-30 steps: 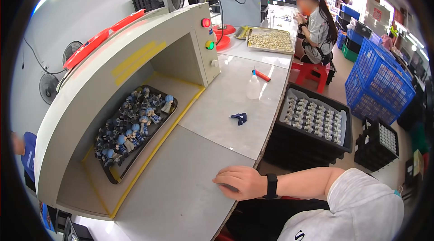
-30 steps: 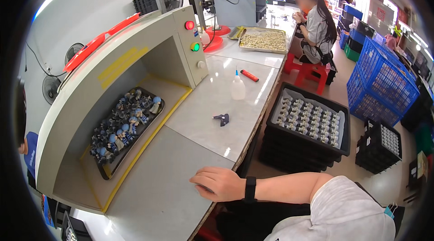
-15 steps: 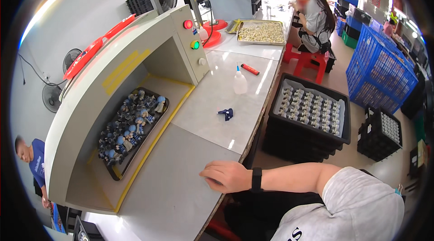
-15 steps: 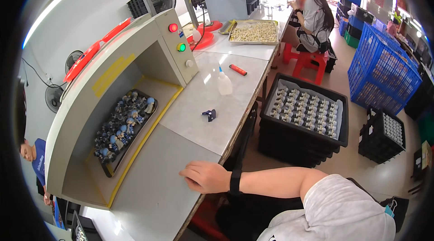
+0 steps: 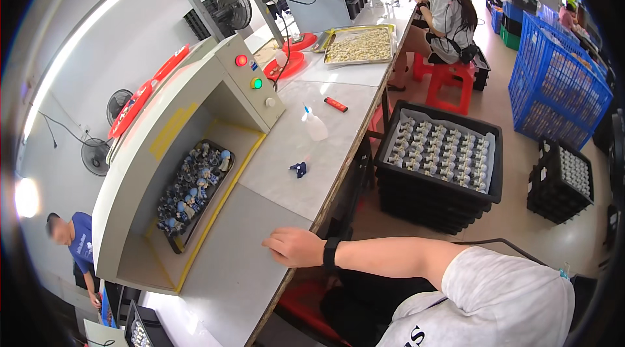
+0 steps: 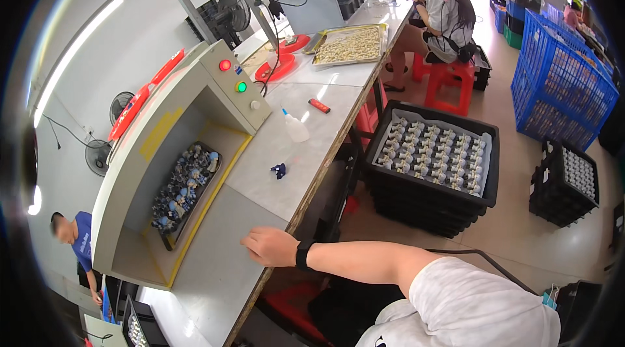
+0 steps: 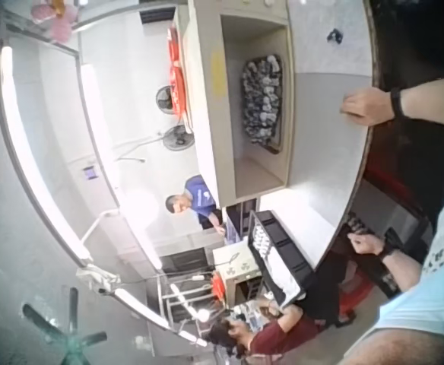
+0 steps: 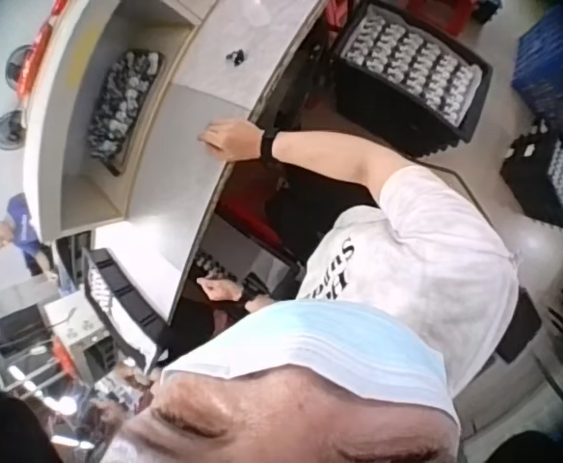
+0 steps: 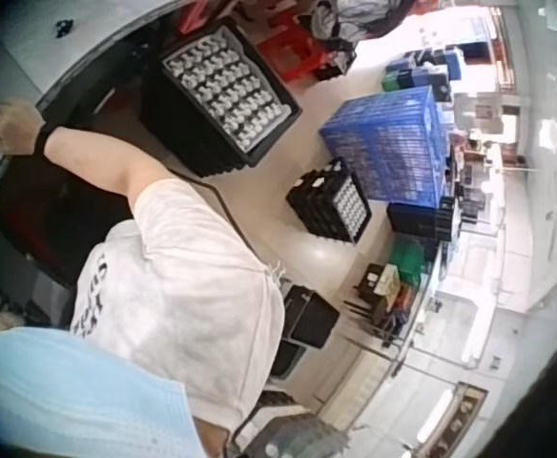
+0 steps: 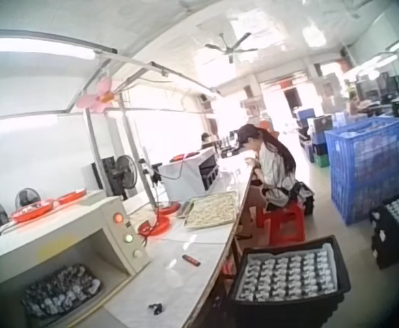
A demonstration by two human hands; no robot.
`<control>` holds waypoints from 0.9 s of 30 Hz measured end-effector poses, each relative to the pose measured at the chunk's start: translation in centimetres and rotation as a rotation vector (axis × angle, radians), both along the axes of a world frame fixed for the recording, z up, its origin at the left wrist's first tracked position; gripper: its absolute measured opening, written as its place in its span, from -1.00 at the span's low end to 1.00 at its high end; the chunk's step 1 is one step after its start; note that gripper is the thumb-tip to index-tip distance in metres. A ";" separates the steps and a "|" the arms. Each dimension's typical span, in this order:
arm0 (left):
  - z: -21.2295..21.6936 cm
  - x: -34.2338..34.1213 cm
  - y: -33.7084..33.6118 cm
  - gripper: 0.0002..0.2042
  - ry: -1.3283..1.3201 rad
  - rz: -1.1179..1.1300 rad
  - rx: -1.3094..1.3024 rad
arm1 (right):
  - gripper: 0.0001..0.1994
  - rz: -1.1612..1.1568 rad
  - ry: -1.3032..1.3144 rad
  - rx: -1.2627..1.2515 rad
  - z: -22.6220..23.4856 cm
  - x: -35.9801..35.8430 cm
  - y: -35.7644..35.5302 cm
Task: The person assembles small figurines by hand, attaching parts and applying glue to secure them. They handle the figurines one at a time, picking them up from a tray, manipulating the components, and placing them back into the tray.
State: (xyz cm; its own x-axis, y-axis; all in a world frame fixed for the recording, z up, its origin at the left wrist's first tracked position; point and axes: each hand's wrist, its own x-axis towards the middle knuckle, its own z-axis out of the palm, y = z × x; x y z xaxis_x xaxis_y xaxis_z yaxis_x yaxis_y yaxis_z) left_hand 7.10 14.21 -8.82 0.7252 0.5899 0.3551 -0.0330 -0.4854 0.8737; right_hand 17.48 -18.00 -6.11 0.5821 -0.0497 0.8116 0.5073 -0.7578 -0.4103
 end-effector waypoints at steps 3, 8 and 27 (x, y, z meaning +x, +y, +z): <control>3.1 -0.8 -2.2 -0.52 0.052 -0.086 -0.216 | -0.82 0.008 -0.010 0.003 0.0 0.0 -0.1; 6.3 -0.8 -5.4 -0.52 -0.161 -0.214 0.063 | -0.82 0.008 -0.004 -0.013 -0.5 0.2 0.3; 2.9 12.2 -11.2 -0.62 -0.234 -0.509 0.096 | -0.91 -0.035 0.078 -0.077 0.6 -0.2 0.2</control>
State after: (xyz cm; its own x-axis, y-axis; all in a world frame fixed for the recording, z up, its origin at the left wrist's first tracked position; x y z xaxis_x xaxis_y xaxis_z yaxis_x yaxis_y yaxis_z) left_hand 19.33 2.99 -5.89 0.8054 0.1432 0.5752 -0.4708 -0.4349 0.7676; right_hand 17.25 -17.81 -5.48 0.6429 -0.0107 0.7658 0.4485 -0.8053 -0.3878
